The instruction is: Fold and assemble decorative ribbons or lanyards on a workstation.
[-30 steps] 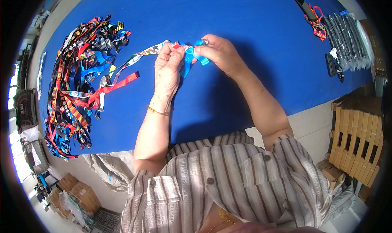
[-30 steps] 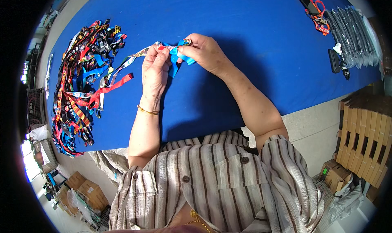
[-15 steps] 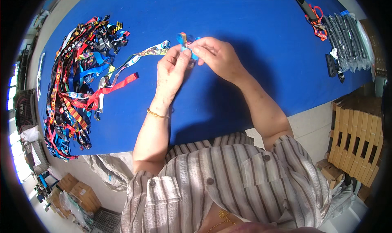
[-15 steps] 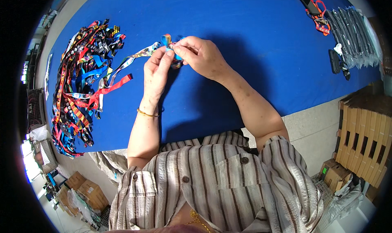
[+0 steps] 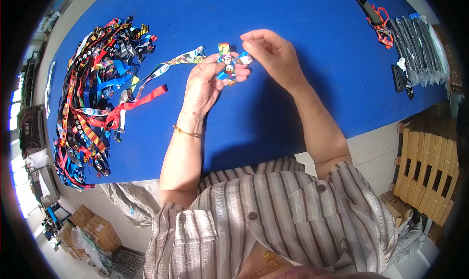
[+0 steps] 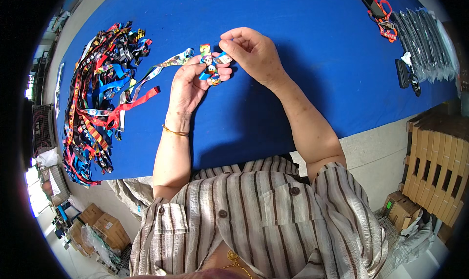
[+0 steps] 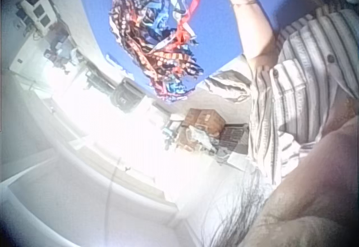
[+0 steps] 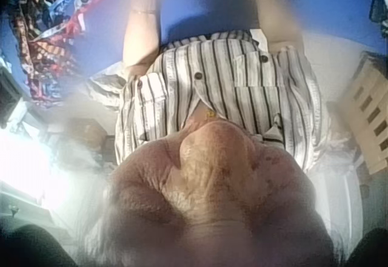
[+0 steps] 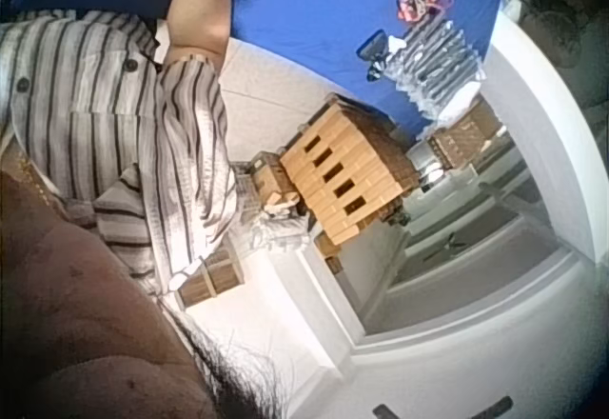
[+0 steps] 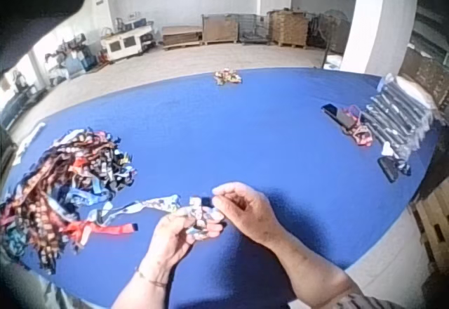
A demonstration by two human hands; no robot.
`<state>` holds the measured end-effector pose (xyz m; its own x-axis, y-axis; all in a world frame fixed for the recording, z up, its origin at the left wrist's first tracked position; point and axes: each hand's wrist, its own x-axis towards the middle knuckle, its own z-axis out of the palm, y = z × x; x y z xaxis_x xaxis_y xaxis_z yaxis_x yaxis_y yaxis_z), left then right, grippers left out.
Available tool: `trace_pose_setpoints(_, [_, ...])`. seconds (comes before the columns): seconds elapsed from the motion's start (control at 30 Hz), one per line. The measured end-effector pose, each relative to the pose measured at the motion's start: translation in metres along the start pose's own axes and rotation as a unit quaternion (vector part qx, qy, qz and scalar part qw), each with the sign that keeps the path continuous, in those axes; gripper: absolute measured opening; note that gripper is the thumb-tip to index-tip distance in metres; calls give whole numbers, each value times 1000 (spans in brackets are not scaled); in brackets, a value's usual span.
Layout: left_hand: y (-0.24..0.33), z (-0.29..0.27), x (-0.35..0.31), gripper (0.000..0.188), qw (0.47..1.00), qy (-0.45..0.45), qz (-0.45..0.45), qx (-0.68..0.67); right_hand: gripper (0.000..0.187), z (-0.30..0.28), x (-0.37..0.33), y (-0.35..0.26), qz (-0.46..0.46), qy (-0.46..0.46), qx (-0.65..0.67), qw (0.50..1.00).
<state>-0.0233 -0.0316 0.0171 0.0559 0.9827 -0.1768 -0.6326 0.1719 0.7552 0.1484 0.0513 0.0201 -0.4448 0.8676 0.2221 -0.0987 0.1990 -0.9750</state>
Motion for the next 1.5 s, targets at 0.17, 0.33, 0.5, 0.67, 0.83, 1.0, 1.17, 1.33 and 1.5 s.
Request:
trace_pose_setpoints(0.17, [-5, -5, -3, 36, 1000, -8, -24, -18, 22, 10, -3, -8, 98, -83, 1, 992])
trace_pose_setpoints(0.33, [-4, -2, -4, 33, 998, -12, -40, 55, 16, 7, -4, -5, 57, -85, -25, 994])
trace_pose_setpoints(0.5, [1, -5, -7, 27, 984, -31, -44, 172, 20, 7, -1, 2, 107, -107, 23, 988])
trace_pose_setpoints(0.67, [9, 3, -9, 34, 990, -35, -80, 112, 22, 1, 0, 1, 155, -120, -2, 981])
trace_pose_setpoints(0.83, [13, -1, -11, 42, 978, -65, -83, 178, 24, -3, 1, 4, 104, -87, -30, 990])
trace_pose_setpoints(1.0, [14, -9, -17, 45, 981, -140, -101, 85, 21, -11, 4, -5, 138, -92, -47, 985])
trace_pose_setpoints(1.17, [16, -22, -15, 40, 947, -165, -44, 271, 22, -3, 2, -3, 115, -117, -5, 986])
trace_pose_setpoints(1.33, [5, -25, -9, 36, 965, -95, -71, 235, 22, 4, -4, 6, 117, -171, 20, 978])
trace_pose_setpoints(1.5, [12, -18, -10, 32, 979, -75, -94, 166, 17, -1, -2, 4, 138, -184, -49, 972])
